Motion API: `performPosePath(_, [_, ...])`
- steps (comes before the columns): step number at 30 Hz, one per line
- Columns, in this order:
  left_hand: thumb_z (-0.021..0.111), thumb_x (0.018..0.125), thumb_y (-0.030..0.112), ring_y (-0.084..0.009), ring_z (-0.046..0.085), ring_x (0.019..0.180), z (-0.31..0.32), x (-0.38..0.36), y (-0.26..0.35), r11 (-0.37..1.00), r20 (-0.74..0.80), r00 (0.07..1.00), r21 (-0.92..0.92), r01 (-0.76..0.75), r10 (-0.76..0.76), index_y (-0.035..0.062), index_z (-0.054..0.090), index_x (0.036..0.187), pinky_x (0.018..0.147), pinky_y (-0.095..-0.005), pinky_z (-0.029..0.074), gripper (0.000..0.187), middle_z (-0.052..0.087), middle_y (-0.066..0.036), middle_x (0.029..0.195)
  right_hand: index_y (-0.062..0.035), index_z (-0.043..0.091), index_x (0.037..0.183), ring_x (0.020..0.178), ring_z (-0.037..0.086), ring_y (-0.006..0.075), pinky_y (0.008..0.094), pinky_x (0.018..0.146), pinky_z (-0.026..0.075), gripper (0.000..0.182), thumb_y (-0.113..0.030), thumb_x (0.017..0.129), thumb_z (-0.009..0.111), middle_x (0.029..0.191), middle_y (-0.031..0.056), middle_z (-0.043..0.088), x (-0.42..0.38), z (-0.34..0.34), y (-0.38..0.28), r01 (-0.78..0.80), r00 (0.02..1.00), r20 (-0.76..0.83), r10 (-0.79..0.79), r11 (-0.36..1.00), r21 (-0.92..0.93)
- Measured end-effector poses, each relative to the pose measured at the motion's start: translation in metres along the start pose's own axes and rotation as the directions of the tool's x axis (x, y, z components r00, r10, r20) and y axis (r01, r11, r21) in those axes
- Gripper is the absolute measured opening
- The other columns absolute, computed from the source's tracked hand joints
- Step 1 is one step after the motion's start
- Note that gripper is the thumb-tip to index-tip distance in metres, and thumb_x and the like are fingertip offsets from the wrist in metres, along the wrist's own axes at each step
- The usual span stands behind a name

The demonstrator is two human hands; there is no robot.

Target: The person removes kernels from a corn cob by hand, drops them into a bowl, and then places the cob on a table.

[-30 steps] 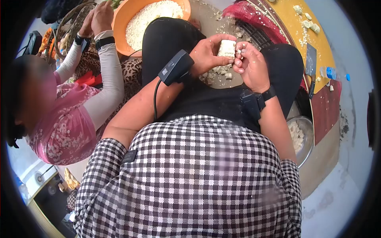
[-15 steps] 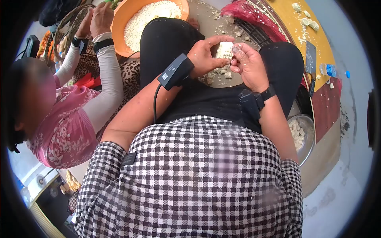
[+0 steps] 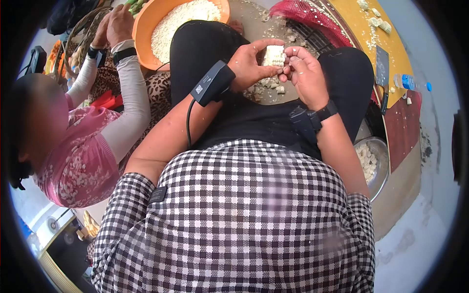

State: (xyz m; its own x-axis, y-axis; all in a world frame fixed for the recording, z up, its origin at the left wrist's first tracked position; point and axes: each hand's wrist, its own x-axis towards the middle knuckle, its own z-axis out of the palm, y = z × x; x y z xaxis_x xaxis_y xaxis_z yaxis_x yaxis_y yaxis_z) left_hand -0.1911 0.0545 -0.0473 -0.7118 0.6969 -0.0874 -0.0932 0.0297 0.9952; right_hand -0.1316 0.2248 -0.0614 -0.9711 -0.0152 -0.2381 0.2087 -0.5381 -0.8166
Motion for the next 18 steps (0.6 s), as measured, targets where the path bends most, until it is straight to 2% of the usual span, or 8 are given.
performPosePath(1, [0.069, 0.080, -0.003, -0.0125, 0.059, 0.098, 0.000, 0.000, 0.000, 1.000, -0.004, 1.000, -0.009, -0.006, 0.005, -0.0009, 0.045, 0.131, 0.086, -0.0279, 0.049, 0.056, 0.062, -0.007, 0.108, -0.0021, 0.053, 0.103, 0.065, 0.051, 0.0106, 0.0235, 0.058, 0.045, 0.013, -0.011, 0.095, 0.054, 0.081, 0.0032, 0.052, 0.000, 0.000, 0.000, -0.010, 1.000, 0.024, 0.008, 0.995, 0.101])
performPosePath(2, [0.069, 0.080, -0.003, -0.0127, 0.059, 0.099, 0.001, 0.000, 0.000, 1.000, -0.009, 1.000, -0.019, -0.009, 0.009, -0.0010, 0.045, 0.131, 0.086, -0.0281, 0.049, 0.056, 0.062, -0.008, 0.108, -0.0023, 0.053, 0.103, 0.066, 0.051, 0.0103, 0.0238, 0.058, 0.045, 0.013, -0.012, 0.094, 0.055, 0.082, 0.0029, 0.052, -0.001, 0.000, -0.001, -0.010, 1.000, 0.025, 0.009, 0.999, 0.031])
performPosePath(5, [0.068, 0.080, -0.004, -0.0133, 0.059, 0.100, 0.001, -0.001, 0.013, 0.952, -0.025, 1.000, 0.307, 0.022, -0.015, -0.0018, 0.045, 0.132, 0.087, -0.0282, 0.049, 0.057, 0.062, -0.008, 0.109, -0.0019, 0.054, 0.102, 0.065, 0.052, 0.0106, 0.0242, 0.058, 0.046, 0.014, -0.012, 0.093, 0.057, 0.081, 0.0033, 0.053, -0.002, 0.001, -0.002, 0.014, 1.000, 0.030, -0.010, 0.992, -0.122])
performPosePath(7, [0.068, 0.080, -0.004, -0.0137, 0.059, 0.100, 0.000, -0.001, 0.011, 0.966, -0.007, 1.000, 0.259, 0.024, -0.023, -0.0021, 0.044, 0.132, 0.087, -0.0284, 0.049, 0.057, 0.061, -0.009, 0.110, -0.0003, 0.054, 0.101, 0.060, 0.054, 0.0123, 0.0237, 0.056, 0.047, 0.017, -0.013, 0.092, 0.059, 0.073, 0.0051, 0.055, -0.002, 0.004, -0.001, 0.057, 0.998, 0.035, -0.053, 0.987, -0.148])
performPosePath(8, [0.067, 0.080, -0.005, -0.0138, 0.059, 0.100, -0.001, -0.001, 0.009, 0.972, 0.002, 1.000, 0.235, 0.026, -0.027, -0.0023, 0.044, 0.133, 0.088, -0.0286, 0.049, 0.057, 0.061, -0.009, 0.110, -0.0004, 0.054, 0.101, 0.060, 0.054, 0.0128, 0.0239, 0.057, 0.047, 0.017, -0.013, 0.092, 0.060, 0.073, 0.0051, 0.055, -0.002, 0.002, -0.001, 0.035, 0.998, 0.050, -0.031, 0.995, -0.090])
performPosePath(10, [0.067, 0.081, -0.005, -0.0141, 0.059, 0.101, -0.003, 0.000, 0.004, 0.999, 0.040, 0.999, 0.040, 0.031, -0.033, -0.0024, 0.044, 0.133, 0.088, -0.0291, 0.049, 0.057, 0.061, -0.009, 0.111, -0.0004, 0.054, 0.101, 0.060, 0.054, 0.0138, 0.0244, 0.057, 0.047, 0.017, -0.014, 0.092, 0.060, 0.073, 0.0052, 0.055, -0.001, -0.003, -0.003, -0.010, 0.996, 0.083, 0.008, 1.000, 0.025])
performPosePath(11, [0.067, 0.081, -0.005, -0.0143, 0.059, 0.101, -0.004, 0.001, 0.002, 0.998, 0.059, 0.998, -0.058, 0.035, -0.032, -0.0025, 0.044, 0.133, 0.089, -0.0293, 0.049, 0.057, 0.061, -0.009, 0.111, -0.0004, 0.054, 0.101, 0.060, 0.054, 0.0140, 0.0244, 0.057, 0.047, 0.017, -0.013, 0.092, 0.060, 0.073, 0.0052, 0.056, -0.002, -0.004, -0.003, -0.014, 0.996, 0.084, 0.013, 1.000, 0.009])
performPosePath(18, [0.067, 0.082, -0.004, -0.0160, 0.059, 0.102, -0.006, 0.001, 0.004, 0.993, 0.089, 0.995, -0.102, 0.052, -0.043, -0.0040, 0.042, 0.133, 0.091, -0.0303, 0.048, 0.057, 0.061, -0.011, 0.113, -0.0002, 0.053, 0.102, 0.061, 0.054, 0.0144, 0.0250, 0.057, 0.047, 0.013, -0.009, 0.093, 0.057, 0.073, 0.0053, 0.056, -0.004, -0.004, -0.007, -0.031, 0.995, 0.093, 0.028, 0.999, 0.038])
